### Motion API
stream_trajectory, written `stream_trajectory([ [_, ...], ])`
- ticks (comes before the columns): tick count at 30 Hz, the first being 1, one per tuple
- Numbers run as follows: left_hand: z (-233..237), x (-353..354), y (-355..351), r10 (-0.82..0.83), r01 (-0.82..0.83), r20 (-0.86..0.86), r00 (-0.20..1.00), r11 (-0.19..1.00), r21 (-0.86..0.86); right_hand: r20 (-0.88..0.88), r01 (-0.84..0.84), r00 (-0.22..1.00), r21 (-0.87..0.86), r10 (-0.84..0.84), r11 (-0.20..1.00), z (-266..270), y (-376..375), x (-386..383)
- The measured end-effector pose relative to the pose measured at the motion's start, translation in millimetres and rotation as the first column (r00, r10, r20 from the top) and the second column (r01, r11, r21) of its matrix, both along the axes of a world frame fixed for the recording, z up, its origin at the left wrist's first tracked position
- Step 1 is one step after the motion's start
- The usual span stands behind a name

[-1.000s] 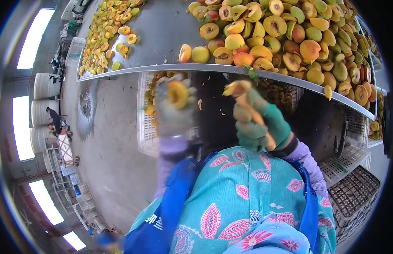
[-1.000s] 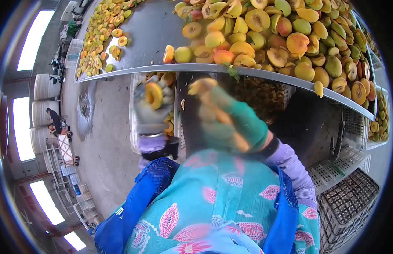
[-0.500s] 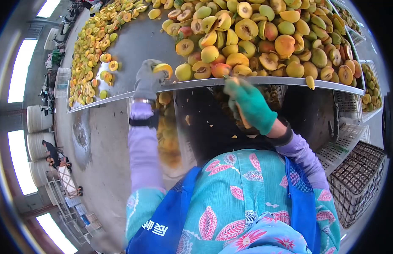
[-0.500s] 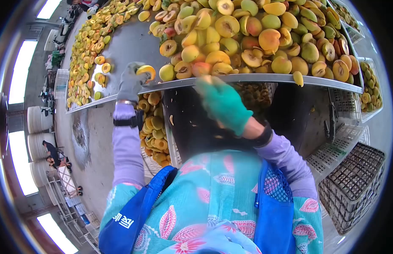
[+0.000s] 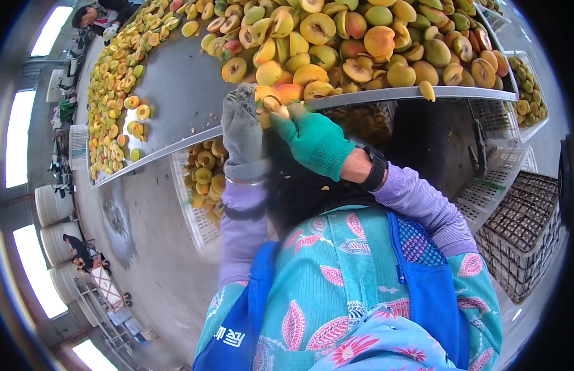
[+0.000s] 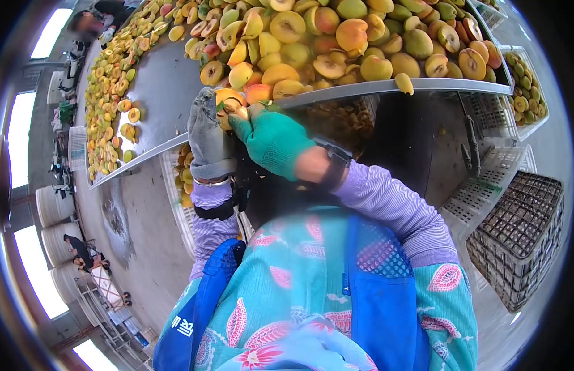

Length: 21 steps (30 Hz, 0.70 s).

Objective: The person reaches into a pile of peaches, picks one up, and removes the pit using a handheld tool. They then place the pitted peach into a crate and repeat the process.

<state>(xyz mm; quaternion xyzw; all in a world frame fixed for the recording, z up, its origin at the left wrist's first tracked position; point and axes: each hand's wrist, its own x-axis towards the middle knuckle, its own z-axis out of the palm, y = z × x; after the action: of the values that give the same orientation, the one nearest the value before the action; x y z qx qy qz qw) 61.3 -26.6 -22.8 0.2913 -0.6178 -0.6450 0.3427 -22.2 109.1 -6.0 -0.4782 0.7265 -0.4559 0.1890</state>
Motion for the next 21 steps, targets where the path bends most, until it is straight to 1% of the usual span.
stream_trajectory([
  [1, 0.2, -2.0, 2.8, 0.05, -0.051, 0.005, 0.999, 0.998, 0.043, -0.019, 0.008, 1.0, -0.028, -0.008, 1.0, -1.2, 1.2, 0.5],
  [2, 1.2, -4.1, 5.5, 0.052, -0.051, -0.034, 0.998, 0.999, 0.012, -0.036, 0.013, 0.999, -0.056, -0.015, 0.998, -2.1, 2.0, 1.7],
  [4, 4.8, -9.8, 12.2, 0.049, -0.054, -0.114, 0.992, 0.997, -0.048, 0.081, 0.049, 0.996, -0.007, -0.048, 0.999, -2.0, 0.9, 2.6],
  [5, 6.7, -12.2, 15.7, 0.059, -0.062, -0.121, 0.991, 0.998, -0.018, 0.137, 0.068, 0.988, 0.02, -0.07, 0.997, -1.8, 0.6, 2.5],
  [7, 9.2, -16.9, 22.6, 0.078, -0.073, -0.135, 0.988, 0.996, 0.044, 0.195, 0.068, 0.978, 0.041, -0.075, 0.997, -2.1, 2.2, 4.0],
  [8, 8.3, -19.6, 26.9, 0.095, -0.096, -0.102, 0.99, 0.995, -0.007, 0.224, 0.068, 0.971, 0.052, -0.078, 0.996, -2.9, 3.3, 5.2],
  [10, 6.8, -24.6, 33.2, 0.131, -0.134, -0.038, 0.991, 0.985, -0.112, 0.115, 0.086, 0.991, -0.198, -0.064, 0.976, -24.4, 1.4, 14.2],
  [12, 2.4, -26.7, 32.1, 0.041, -0.041, -0.104, 0.994, 0.999, -0.001, 0.198, 0.111, 0.978, -0.257, -0.06, 0.96, -33.1, 2.8, 11.9],
  [14, -2.2, -24.9, 30.4, -0.036, 0.055, -0.173, 0.984, 0.993, 0.107, 0.475, 0.131, 0.878, -0.12, -0.059, 0.984, -29.6, 6.4, 5.5],
  [15, 2.8, -16.3, 22.5, -0.144, 0.147, 0.031, 0.989, 0.945, -0.293, 0.446, 0.123, 0.893, -0.105, -0.064, 0.987, -30.7, 9.0, 7.4],
  [17, 3.9, -16.6, 8.9, -0.208, 0.21, 0.082, 0.975, 0.978, -0.018, 0.382, 0.097, 0.922, -0.075, -0.061, 0.993, -33.5, 14.0, 12.5],
  [18, 2.5, -16.7, 4.3, -0.244, 0.231, 0.108, 0.964, 0.965, 0.122, 0.69, 0.084, 0.722, -0.019, -0.048, 0.996, -28.4, 12.1, 16.2],
  [19, -3.0, -20.5, 8.2, -0.177, 0.167, 0.035, 0.984, 0.966, 0.2, 0.905, 0.054, 0.423, 0.026, -0.047, 0.998, -15.8, 7.3, 19.4],
  [20, -2.7, -22.7, 13.3, -0.108, 0.102, 0.046, 0.993, 0.988, 0.119, 0.996, 0.01, 0.072, 0.054, -0.055, 0.998, -0.8, 4.0, 17.7],
  [21, 2.7, -24.3, 21.7, -0.04, 0.038, 0.05, 0.998, 0.998, 0.04, 0.996, 0.039, 0.082, 0.028, -0.032, 0.999, 19.2, 9.6, 16.8],
])
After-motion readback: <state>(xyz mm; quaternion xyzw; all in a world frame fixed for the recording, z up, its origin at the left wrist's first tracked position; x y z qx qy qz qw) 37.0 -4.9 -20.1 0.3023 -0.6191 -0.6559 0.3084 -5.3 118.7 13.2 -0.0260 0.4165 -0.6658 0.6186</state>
